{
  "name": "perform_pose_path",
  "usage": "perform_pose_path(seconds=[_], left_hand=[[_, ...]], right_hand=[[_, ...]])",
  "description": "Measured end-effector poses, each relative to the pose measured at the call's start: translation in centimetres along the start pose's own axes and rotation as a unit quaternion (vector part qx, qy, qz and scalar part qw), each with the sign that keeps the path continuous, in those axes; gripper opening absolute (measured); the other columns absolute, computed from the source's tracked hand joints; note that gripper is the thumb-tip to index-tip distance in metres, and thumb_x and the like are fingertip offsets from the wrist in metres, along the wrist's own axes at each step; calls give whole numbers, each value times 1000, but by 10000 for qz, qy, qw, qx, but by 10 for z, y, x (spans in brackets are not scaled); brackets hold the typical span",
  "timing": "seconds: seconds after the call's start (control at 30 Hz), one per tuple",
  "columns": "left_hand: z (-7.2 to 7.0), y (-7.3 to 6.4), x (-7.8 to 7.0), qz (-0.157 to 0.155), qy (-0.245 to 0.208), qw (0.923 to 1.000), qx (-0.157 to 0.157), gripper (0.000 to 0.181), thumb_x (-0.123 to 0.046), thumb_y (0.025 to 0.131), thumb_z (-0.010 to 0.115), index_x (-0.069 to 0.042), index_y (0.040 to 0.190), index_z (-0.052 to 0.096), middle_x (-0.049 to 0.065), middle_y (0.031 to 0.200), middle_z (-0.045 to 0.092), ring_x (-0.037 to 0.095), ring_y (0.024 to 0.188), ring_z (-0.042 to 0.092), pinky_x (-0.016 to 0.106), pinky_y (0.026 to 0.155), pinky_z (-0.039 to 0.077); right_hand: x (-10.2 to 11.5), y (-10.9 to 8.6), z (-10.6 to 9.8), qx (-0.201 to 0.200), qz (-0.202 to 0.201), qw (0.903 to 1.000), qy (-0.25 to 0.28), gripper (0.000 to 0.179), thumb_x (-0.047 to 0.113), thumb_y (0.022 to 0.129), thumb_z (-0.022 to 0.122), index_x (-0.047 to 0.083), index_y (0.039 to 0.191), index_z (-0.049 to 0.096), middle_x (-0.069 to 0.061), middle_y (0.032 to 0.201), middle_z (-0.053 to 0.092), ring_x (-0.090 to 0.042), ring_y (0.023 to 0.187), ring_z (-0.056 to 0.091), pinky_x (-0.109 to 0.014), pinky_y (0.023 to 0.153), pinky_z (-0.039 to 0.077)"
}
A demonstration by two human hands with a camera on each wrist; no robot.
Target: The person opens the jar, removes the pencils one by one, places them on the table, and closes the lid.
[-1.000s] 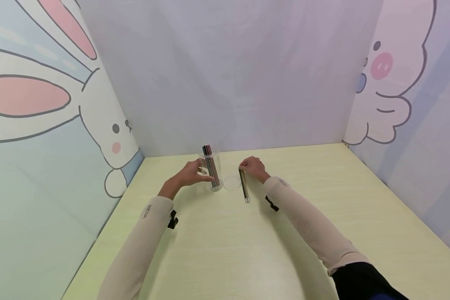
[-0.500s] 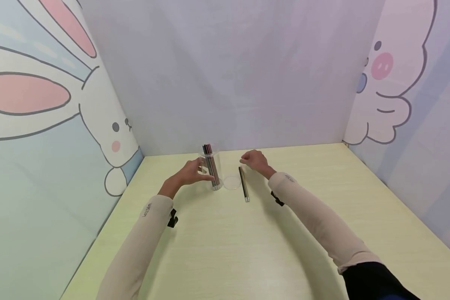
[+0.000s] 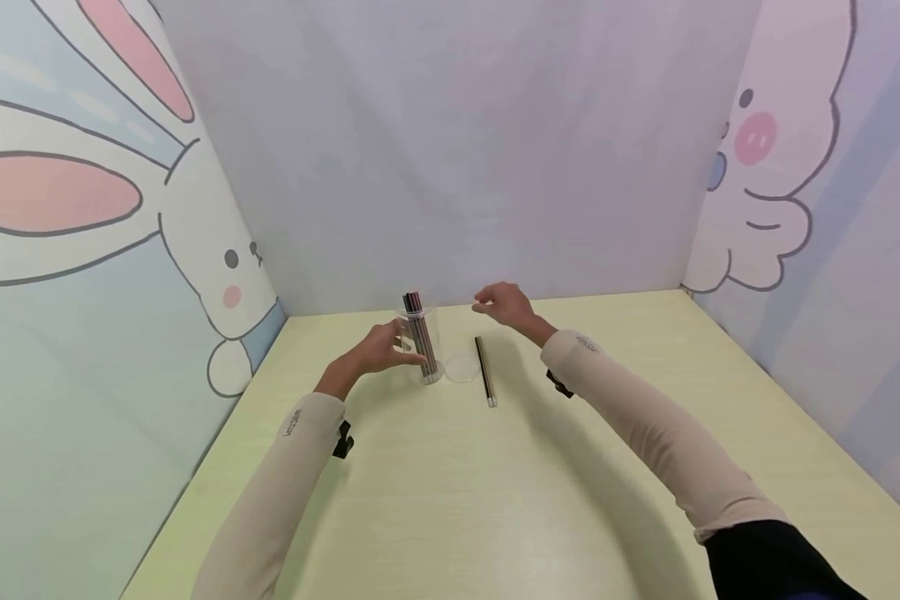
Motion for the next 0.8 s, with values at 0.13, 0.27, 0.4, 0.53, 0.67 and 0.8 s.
perform_pose_path(seconds=[0.13,0.27,0.4,0.53,0.67,0.8], left_hand=[[-1,1,1,-37,8,10000,-3,72,-36,88,86,1,139,51,20,135,63,37,118,66,47,99,57],[-1,3,2,-31,-34,10000,0,73,-36,88,86,1,140,51,19,136,63,36,118,65,46,100,56],[0,5,3,-13,-70,10000,19,74,-36,88,86,0,142,50,19,137,62,37,120,65,46,101,56],[-1,4,2,-37,-120,9999,24,75,-37,88,86,-1,143,50,19,138,62,37,120,64,47,101,56],[-1,3,3,-45,-148,9999,17,75,-37,88,86,-1,142,50,19,137,62,36,119,65,47,101,56],[-1,3,3,-33,-144,9999,26,75,-38,88,86,-1,142,50,19,137,62,36,118,65,46,100,57]], right_hand=[[18,4,-10,-135,-167,9997,73,33,21,102,70,1,127,72,-16,124,73,-32,115,68,-47,93,58],[33,7,-18,-252,-353,9990,107,31,21,101,71,2,127,73,-16,124,73,-32,116,67,-47,96,56],[47,9,-20,-277,-549,9980,139,31,21,102,70,3,127,73,-15,124,73,-31,115,67,-46,96,56],[61,13,-22,-333,-719,9967,163,30,22,102,71,5,125,74,-13,122,74,-29,112,68,-45,95,56],[75,16,-23,-341,-806,9960,196,29,24,101,71,8,124,75,-10,121,75,-27,110,69,-43,94,57],[88,17,-22,-282,-916,9951,221,28,25,102,70,9,124,76,-8,121,75,-24,110,68,-42,93,57]])
Point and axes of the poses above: each hand's wrist, its own y-axis towards the middle knuckle, its own z-axis out of the palm, x = y × z, the point moved 8 cm from there along y, towards the middle knuckle
